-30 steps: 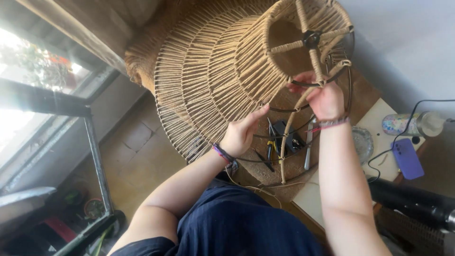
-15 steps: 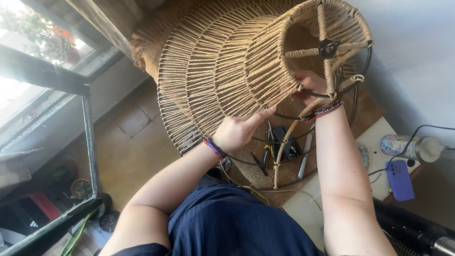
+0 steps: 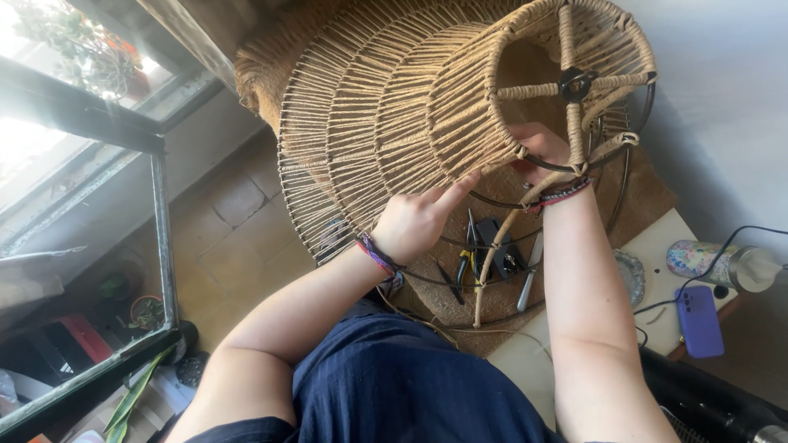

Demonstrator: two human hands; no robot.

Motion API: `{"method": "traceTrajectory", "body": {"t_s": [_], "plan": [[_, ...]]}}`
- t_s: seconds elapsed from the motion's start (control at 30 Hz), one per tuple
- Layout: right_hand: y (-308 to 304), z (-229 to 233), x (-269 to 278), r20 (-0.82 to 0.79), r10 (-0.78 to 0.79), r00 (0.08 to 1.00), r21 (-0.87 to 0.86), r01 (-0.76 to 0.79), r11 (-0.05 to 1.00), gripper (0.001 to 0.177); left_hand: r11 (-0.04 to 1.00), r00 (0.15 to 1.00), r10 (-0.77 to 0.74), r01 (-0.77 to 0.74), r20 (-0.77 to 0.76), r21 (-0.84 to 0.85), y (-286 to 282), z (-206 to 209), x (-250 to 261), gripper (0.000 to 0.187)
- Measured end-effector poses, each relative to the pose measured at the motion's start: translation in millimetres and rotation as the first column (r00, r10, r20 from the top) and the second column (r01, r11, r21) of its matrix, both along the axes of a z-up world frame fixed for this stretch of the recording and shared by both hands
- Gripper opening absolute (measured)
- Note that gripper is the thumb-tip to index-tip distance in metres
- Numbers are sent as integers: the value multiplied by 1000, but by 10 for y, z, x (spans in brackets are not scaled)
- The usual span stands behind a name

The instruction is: Weaving wicker strands onto a metal frame to construct a lampshade or furniture component.

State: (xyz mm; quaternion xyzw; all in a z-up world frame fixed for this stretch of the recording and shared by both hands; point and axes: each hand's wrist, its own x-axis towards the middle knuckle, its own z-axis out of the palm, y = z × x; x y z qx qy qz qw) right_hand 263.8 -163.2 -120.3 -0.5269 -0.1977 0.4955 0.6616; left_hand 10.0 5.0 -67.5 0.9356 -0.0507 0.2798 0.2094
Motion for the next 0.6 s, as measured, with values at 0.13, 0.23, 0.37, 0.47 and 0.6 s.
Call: {"method": "traceTrajectory", "body": {"t_s": [0.13,0.23,0.37,0.47,0.6], "plan": [[72,94,-102,745,226,628,-81,-250,965,28,998,999,52,-52,3,37,-24,115,51,42],[59,42,-129,696,188,693,-73,-192,979,44,1000,999,-13,14,35,-27,42,251,114,31],[159,127,-221,179,162,970,351,-217,911,42,985,972,-114,137,206,-101,215,339,223,17],[18,-699,322,176,247,953,547,-304,780,73,995,962,-94,99,257,-8,313,846,434,29],[-48,148,-148,170,-28,985,-54,38,998,80,961,957,-277,273,83,49,389,1001,712,26]]}}
